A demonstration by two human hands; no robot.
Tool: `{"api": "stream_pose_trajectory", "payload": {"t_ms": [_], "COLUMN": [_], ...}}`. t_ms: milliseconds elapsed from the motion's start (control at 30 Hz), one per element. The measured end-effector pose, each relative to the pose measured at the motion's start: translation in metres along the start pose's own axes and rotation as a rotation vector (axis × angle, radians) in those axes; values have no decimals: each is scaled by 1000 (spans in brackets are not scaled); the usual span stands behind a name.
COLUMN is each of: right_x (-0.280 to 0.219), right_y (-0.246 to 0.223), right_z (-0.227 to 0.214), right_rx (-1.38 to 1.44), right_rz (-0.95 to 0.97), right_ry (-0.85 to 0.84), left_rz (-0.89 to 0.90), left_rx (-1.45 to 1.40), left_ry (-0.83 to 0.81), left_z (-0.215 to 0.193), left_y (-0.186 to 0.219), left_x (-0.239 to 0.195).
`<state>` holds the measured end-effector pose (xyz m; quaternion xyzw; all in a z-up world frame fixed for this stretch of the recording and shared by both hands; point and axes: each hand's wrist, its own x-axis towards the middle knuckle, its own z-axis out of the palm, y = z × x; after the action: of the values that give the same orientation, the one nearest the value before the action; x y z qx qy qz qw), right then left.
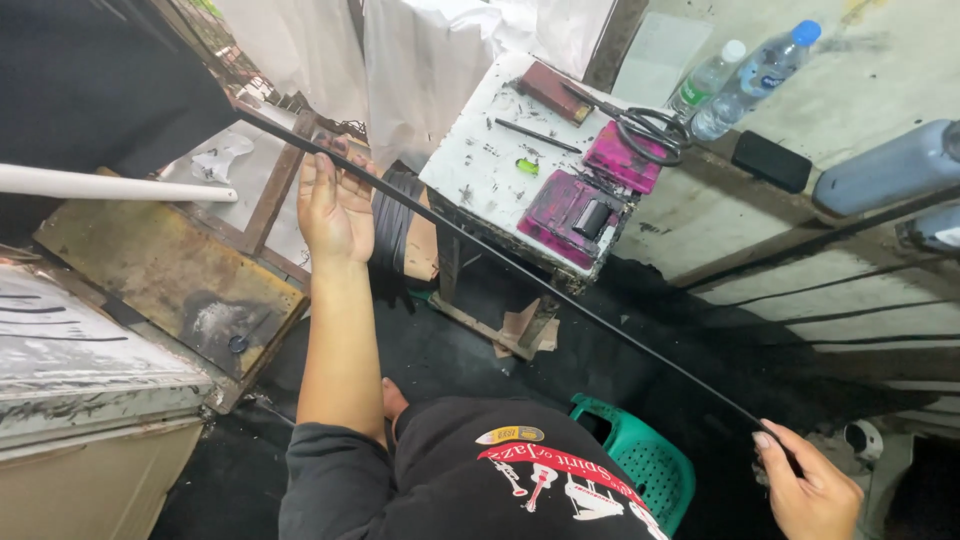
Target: Processing the edges of leather strips using a manual machine and hanging them on a line to dry.
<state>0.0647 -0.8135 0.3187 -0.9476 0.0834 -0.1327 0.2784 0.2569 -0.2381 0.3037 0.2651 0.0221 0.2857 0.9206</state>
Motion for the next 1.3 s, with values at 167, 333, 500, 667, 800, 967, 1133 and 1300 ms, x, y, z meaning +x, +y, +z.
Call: {"api": "stream_pose_trajectory", "payload": {"t_ms": [167,333,500,667,800,967,1133,1300], "right_x": [12,15,27,35,45,88,129,156], "right_y": [-25,-37,-28,-20,-31,-111,-239,-319], "right_z": [-23,-29,-56,-77,-91,-101,-96,-65], "right_rx": [20,-63,-189,-473,-598,-737,-828,-944], "right_rz": [60,104,-27,43,-48,-61,-513,-699], "right_ry": [45,70,-91,-189,-158,-245,-138,-36], "left_rz": [53,70,80,-7,-79,-164,-227,-390], "left_rx": [4,42,185,368,370,274,179,590], "left_ry": [54,146,200,364,420,645,682,476], "left_z": [-1,-30,-94,-144,-174,-192,-245,-249], "left_y": [0,6,34,69,82,76,34,-25], "left_x": [7,43,114,191,240,279,306,281]}}
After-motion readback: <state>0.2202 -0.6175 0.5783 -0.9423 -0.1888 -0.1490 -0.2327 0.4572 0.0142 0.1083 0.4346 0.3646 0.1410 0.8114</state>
